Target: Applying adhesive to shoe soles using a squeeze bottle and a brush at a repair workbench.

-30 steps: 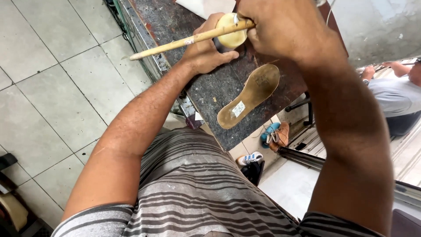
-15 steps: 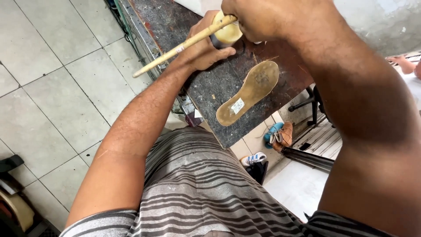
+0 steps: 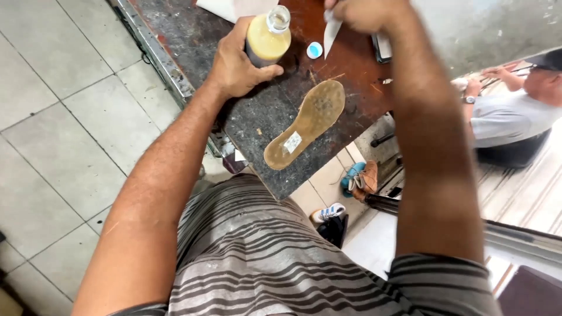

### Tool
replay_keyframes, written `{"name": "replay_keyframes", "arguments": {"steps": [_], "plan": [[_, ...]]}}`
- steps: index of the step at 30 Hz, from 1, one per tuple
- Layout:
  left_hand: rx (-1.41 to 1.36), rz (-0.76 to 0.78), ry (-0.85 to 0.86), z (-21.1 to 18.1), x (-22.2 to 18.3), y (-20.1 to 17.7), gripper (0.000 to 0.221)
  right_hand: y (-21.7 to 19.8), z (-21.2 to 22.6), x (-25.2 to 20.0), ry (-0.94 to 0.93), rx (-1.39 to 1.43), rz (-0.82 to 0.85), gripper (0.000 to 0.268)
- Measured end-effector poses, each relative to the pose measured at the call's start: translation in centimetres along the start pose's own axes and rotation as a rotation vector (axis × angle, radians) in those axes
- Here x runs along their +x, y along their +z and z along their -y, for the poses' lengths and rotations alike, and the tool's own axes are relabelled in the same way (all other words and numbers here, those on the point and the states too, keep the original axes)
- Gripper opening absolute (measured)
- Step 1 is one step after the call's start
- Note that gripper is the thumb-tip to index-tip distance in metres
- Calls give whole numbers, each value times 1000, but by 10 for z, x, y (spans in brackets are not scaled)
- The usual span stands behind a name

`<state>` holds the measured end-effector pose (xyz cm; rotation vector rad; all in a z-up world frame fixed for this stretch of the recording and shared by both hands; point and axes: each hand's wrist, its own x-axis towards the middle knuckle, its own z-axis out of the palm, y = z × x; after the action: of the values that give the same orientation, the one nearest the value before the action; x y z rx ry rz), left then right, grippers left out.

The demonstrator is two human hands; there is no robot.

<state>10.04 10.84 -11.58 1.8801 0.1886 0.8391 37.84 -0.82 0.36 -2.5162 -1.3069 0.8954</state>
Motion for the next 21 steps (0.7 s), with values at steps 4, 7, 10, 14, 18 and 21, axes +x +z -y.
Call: {"name": "replay_keyframes", "arguments": {"steps": [4,7,10,14,18,21], "plan": [[31,-8,-7,1,1,2,81,33,35,-35,169,294,-98,18],[30,-15,12,2,-2,4,82,59,-2,-5,-31,232,-218,17],[34,-8,38,6,1,4,87,62,-20,8,-163,136,-289,16],[39,-11,68,16,-3,6,96,52,-28,0,-80,89,-388,17],[34,-59,60,9,0,8,97,22,-88,-8,-402,-151,-589,13],[101,-140,-63,-6,3,17,94,-6,-125,-11,-666,-343,-720,11]]}}
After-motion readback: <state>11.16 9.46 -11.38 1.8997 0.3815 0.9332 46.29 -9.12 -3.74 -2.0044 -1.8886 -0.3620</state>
